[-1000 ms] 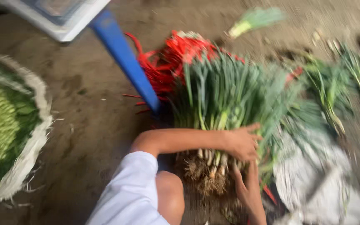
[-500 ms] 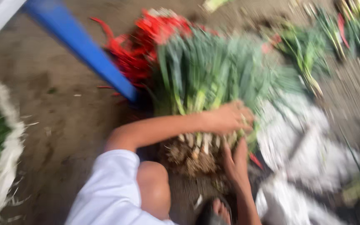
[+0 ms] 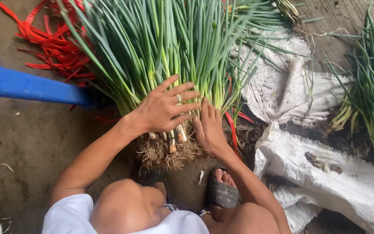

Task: The person sits on the floor among piles of harvested scallions, strips outer leaves and dirt from the bulbs, gathers scallions into bunches, and ties each bunch with a red rubber band, placing finished bunches aside.

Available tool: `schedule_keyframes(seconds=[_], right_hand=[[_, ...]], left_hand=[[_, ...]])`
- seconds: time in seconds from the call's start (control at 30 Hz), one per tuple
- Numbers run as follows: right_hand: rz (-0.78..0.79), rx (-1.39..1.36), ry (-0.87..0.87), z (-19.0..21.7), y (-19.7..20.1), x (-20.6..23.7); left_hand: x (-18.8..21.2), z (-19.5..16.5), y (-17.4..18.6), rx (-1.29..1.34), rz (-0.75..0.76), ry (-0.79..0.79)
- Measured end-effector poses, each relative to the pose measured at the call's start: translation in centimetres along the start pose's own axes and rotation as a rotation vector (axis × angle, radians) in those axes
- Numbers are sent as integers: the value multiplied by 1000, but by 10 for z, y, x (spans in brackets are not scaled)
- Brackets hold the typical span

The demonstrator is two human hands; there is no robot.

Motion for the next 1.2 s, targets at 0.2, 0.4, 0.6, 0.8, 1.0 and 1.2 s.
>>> schedule_keyframes(seconds=[0.2,0.4,0.6,0.8,1.0,1.2], right_hand=[[52,-40,-102,1,-10,4],[22,-551,-3,-33,15,47],[-737,-804,-535,-220,144,144],[-1309,-464,-524,-351,316,230],[-1174,385,-627,-401,410,231],[-915,635,-980,-427,440,211]], left_hand=[[-17,0,-27,-140,253,-17],[-19,-37,-2,-229,320,33],[-42,-60,-40,-524,616,138],[-49,-62,-71,-642,588,8],[-51,-45,-107,-484,620,-38],[-74,-45,-116,-347,636,-33]])
Point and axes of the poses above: each hand's wrist, its own x-axis away from the middle knuckle, its own y-axis out of the back of the hand, z = x × y, the point moved 3 cm from there along -x, towards the middle knuckle, and after that the axes turned 7 degrees about -y, right-handed, at the moved point
